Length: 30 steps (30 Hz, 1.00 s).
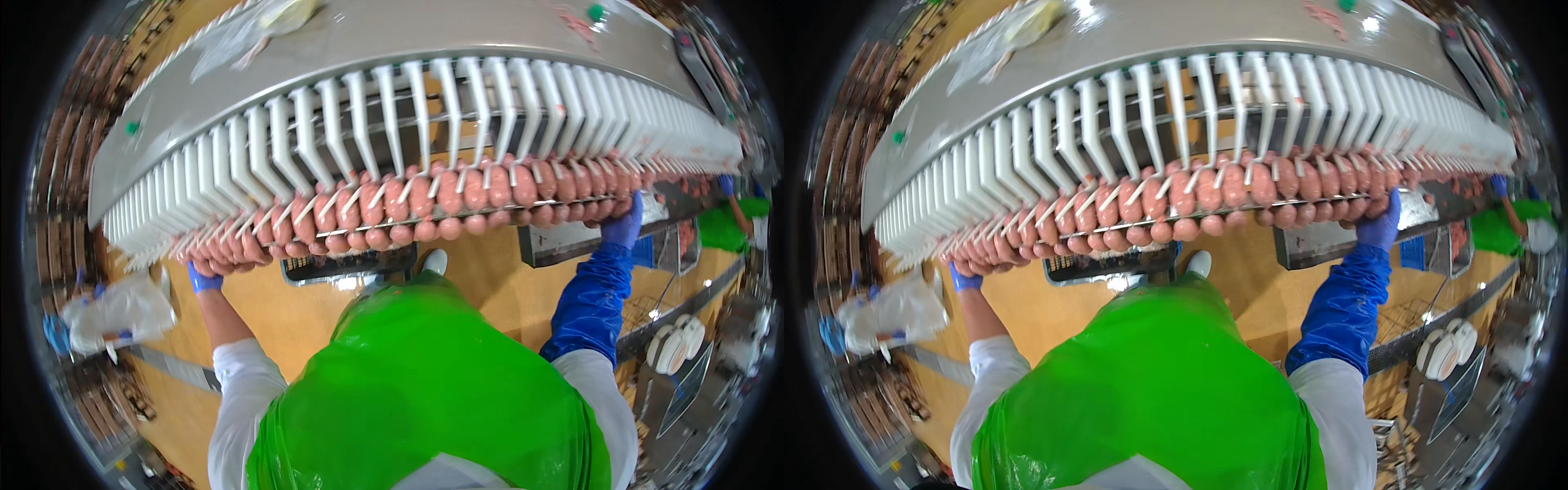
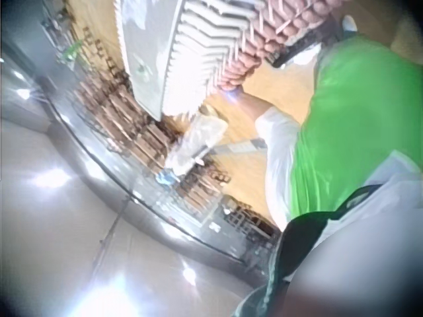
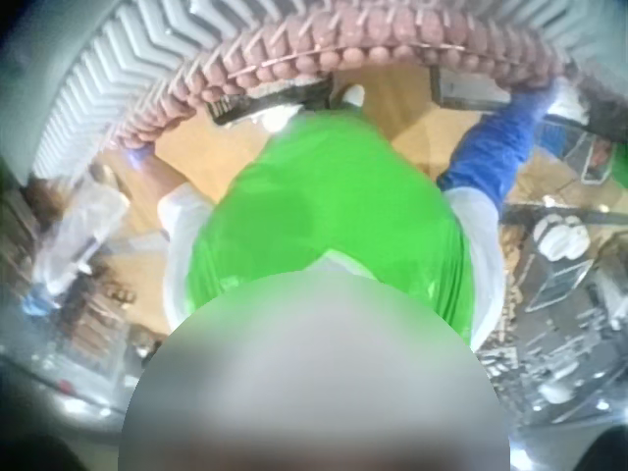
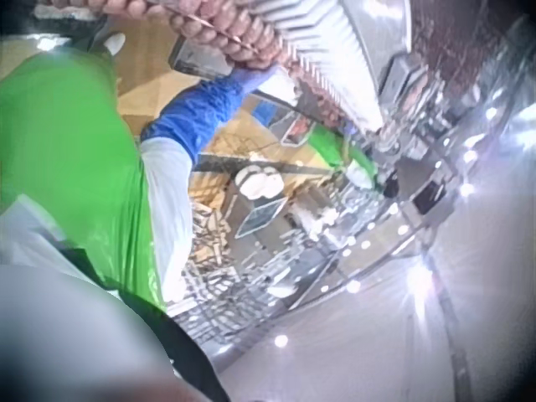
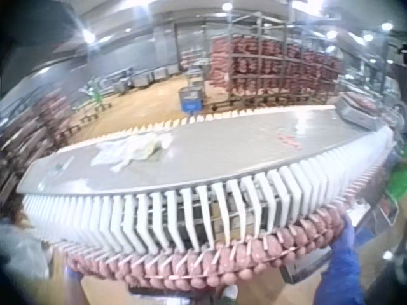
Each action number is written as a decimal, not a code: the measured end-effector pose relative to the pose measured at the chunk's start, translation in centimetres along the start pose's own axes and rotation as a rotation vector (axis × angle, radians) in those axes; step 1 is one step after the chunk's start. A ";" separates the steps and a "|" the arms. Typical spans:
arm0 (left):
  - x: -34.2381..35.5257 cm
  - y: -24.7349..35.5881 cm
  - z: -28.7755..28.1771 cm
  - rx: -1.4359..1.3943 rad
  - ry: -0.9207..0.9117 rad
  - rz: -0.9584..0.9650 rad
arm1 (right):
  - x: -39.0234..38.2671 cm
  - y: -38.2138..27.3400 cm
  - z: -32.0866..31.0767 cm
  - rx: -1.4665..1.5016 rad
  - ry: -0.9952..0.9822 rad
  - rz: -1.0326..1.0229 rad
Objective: The person stands at a conveyor belt in a meat processing facility, wearing gloves and a green apron. They repeatedly pick up links of raw sausage from the moving belt, separate them, and place them into a black plastic crate. The person continues this process throughout the clip.
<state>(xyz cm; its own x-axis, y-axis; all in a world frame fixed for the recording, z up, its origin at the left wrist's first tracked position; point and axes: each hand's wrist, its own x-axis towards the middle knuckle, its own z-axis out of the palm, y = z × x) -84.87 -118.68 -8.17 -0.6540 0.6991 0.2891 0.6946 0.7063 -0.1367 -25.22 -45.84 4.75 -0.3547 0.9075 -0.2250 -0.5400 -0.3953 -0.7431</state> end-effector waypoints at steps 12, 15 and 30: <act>2.4 -8.8 -6.8 -0.574 -0.047 -0.092 | -7.1 1.2 7.8 -0.187 0.015 -0.122; 0.3 -14.1 -4.7 -2.058 0.067 -0.815 | -7.5 1.3 7.7 -0.162 -0.109 -0.108; 2.2 -18.3 -15.9 -1.994 0.164 -0.792 | -22.8 1.3 18.0 -1.202 -0.220 -0.790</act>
<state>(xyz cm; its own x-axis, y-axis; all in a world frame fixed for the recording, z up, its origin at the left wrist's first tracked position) -94.25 -131.83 10.01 -0.9399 0.3030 -0.1573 -0.2593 -0.3338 0.9063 -31.53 -69.59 20.24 -0.4409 0.7442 0.5018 0.2666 0.6424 -0.7185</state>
